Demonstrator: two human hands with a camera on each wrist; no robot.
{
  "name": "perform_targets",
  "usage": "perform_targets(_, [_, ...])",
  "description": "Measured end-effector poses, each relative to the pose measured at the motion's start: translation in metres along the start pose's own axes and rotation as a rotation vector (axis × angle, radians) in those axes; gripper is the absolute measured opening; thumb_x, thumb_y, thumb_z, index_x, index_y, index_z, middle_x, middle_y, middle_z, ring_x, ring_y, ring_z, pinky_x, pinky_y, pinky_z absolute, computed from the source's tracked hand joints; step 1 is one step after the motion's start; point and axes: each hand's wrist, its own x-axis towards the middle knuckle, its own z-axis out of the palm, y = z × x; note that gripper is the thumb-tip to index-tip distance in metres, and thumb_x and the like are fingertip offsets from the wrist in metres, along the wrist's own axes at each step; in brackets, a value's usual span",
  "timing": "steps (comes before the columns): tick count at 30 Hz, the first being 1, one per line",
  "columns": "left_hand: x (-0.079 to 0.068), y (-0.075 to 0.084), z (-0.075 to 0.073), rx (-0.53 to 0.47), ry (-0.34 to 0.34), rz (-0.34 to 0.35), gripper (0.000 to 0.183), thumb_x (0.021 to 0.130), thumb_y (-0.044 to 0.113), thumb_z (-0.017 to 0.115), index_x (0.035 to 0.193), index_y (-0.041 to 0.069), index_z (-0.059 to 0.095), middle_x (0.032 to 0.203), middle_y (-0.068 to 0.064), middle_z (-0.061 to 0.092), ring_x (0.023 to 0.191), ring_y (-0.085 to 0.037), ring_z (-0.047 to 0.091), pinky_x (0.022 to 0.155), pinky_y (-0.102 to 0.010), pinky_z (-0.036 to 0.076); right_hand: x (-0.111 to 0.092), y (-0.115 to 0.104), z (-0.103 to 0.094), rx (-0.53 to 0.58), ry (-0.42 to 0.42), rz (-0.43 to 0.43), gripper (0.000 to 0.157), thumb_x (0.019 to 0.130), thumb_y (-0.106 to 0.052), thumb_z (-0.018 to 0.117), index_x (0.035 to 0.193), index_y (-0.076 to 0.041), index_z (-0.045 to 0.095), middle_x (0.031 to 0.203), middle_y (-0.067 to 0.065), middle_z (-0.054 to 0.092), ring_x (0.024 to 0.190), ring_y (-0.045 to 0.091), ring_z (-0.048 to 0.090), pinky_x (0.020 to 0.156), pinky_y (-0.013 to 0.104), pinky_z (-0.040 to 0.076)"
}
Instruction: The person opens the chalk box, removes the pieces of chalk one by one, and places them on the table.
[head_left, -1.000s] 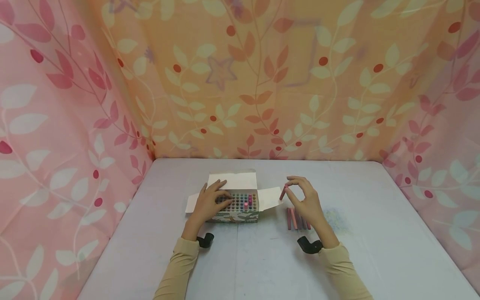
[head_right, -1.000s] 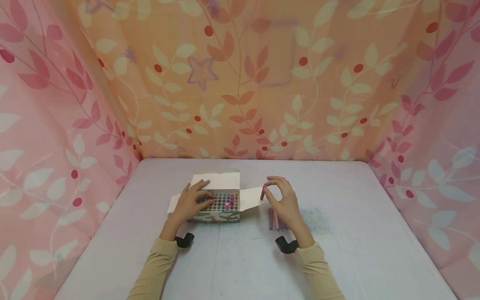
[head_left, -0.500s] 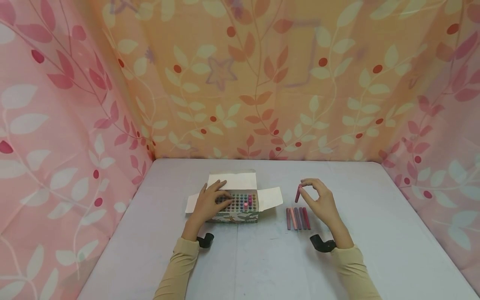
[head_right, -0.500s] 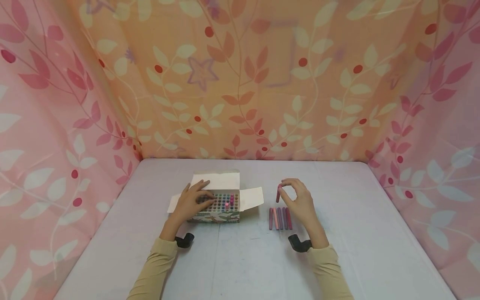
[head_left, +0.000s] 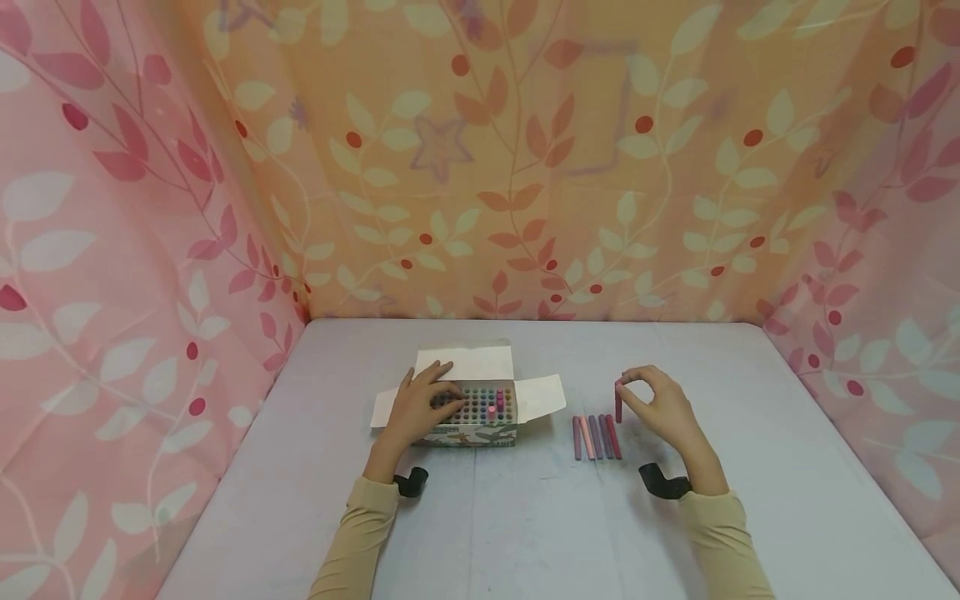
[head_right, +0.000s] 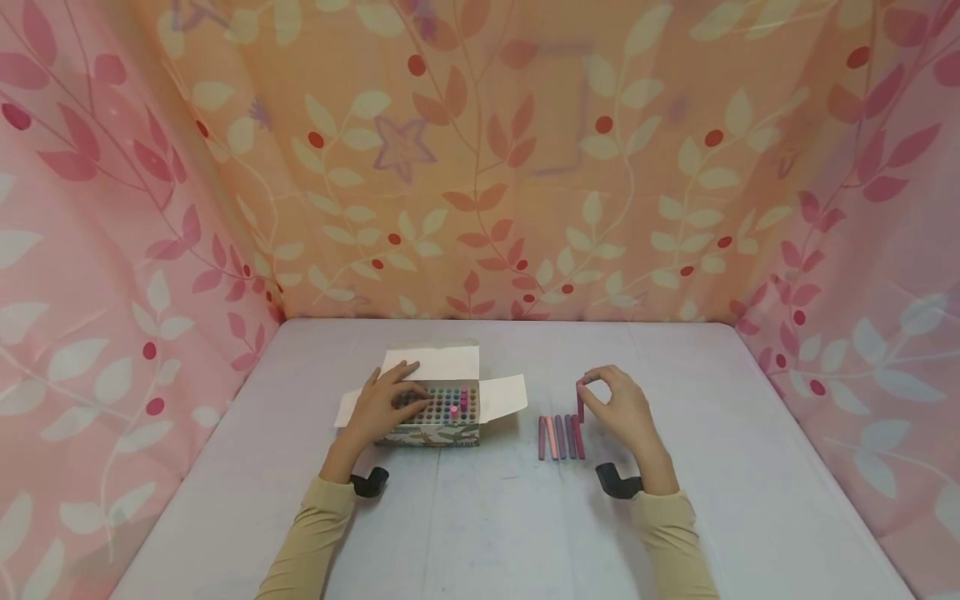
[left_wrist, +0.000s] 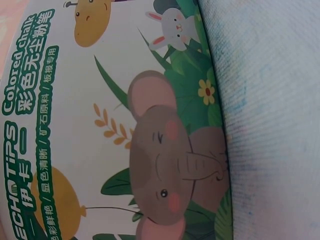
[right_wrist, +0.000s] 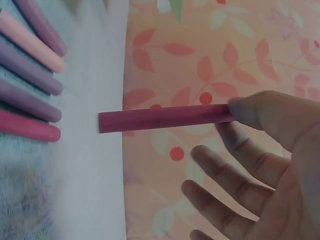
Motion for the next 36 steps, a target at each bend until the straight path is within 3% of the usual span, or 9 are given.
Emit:
perform_targets(15, [0.0,0.0,0.002,0.01,0.016,0.007,0.014,0.074,0.041,0.066,0.084,0.031,0.066,0.133,-0.001,0.043,0.127,-0.023,0.031,0.109,-0.051,0.009,-0.009,0.023,0.005,-0.111,-0.217,0.077,0.017,0.08,-0.028,0.061,0.082,-0.012,0.064,0.104,0.014,0.06,0.101,0.039,0.051,0.085,0.058,0.038])
perform_targets(22, [0.001,-0.001,0.001,0.009,0.005,0.003,0.011,0.075,0.04,0.065,0.083,0.032,0.065,0.134,0.0,0.042,0.128,-0.021,0.03,0.11,-0.048,0.008,-0.009,0.029,0.011,-0.159,-0.236,0.137,0.019,0.081,-0.03,0.06,0.08,-0.011,0.064,0.105,0.019,0.058,0.1,0.042,0.05,0.082,0.059,0.038])
perform_targets(36, [0.001,-0.001,0.001,-0.004,-0.003,0.007,0.01,0.076,0.039,0.064,0.084,0.032,0.065,0.134,0.001,0.041,0.128,-0.021,0.029,0.11,-0.048,0.007,-0.01,0.037,0.029,-0.211,-0.249,0.169,0.023,0.081,-0.03,0.06,0.085,-0.009,0.067,0.104,0.021,0.056,0.095,0.042,0.051,0.075,0.057,0.042])
